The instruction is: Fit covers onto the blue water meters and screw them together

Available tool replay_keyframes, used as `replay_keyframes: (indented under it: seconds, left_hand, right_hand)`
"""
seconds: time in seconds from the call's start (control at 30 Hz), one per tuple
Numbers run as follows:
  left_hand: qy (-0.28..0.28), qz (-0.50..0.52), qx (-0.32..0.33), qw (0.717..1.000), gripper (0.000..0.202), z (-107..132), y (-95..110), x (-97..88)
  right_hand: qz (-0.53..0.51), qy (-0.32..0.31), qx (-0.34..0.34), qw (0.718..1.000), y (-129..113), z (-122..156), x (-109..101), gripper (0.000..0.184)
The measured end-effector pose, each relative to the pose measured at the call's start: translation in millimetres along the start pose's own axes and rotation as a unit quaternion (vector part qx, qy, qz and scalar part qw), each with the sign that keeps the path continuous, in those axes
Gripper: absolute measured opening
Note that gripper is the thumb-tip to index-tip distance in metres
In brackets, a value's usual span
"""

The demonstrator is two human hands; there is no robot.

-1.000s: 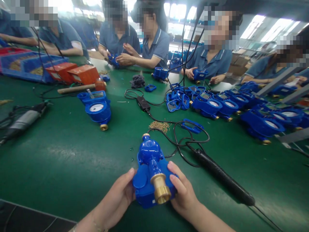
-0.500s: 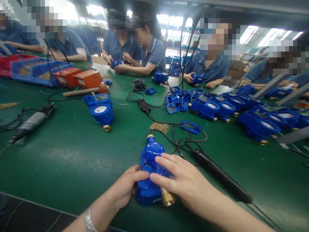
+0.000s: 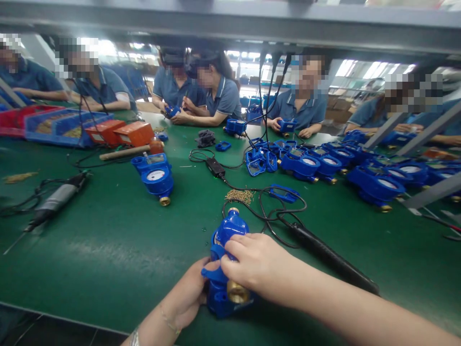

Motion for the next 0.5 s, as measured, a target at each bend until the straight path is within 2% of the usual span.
replay_keyframes:
  seconds: [0.17, 0.23, 0.3, 0.33, 0.37, 0.43, 0.47, 0.5]
  left_hand:
    - [-0.027, 0.072, -0.075, 0.994, 0.055, 4, -8, -10.5]
    - [-0.013, 0.052, -0.068, 0.996, 0.050, 2, -5, -16.3]
    - [-0.011, 0.043, -0.056, 0.997, 0.037, -1, 0, -18.5]
    - [-0.024, 0.052, -0.057, 0.997, 0.031, -2, 3, -17.0]
    - [-0.042, 0.064, -0.061, 0.995, 0.027, -1, 6, -14.7]
    - [-0.070, 0.078, -0.063, 0.992, 0.023, 1, 15, -12.4]
    - [-0.079, 0.076, -0.055, 0.992, 0.025, 3, 21, -12.6]
    - [-0.088, 0.073, -0.048, 0.992, 0.027, 5, 27, -12.8]
  right_hand:
    - [-0.030, -0.030, 0.000, 0.999, -16, -20, 1, 0.007]
    - [-0.094, -0.056, 0.023, 0.994, -10, -30, 3, 0.012]
    - [-0.185, -0.095, 0.103, 0.973, 20, -37, 9, 0.033]
    - [-0.224, -0.113, 0.167, 0.953, 43, -38, 15, 0.044]
    - [-0.216, -0.109, 0.239, 0.940, 72, -38, 18, 0.050]
    - [-0.150, -0.075, 0.358, 0.919, 129, -36, 18, 0.029]
    - [-0.127, -0.063, 0.400, 0.905, 152, -36, 19, 0.024]
    - [-0.116, -0.051, 0.426, 0.896, 169, -38, 22, 0.027]
Point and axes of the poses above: each hand's wrist, its own z-axis away from the middle knuckle, its own x-axis out of the palm, y = z × x, the point moved 9 cm from there along -z, towards the middle knuckle, and after that the axes turned 8 degrees about y, right-handed, at the moved point
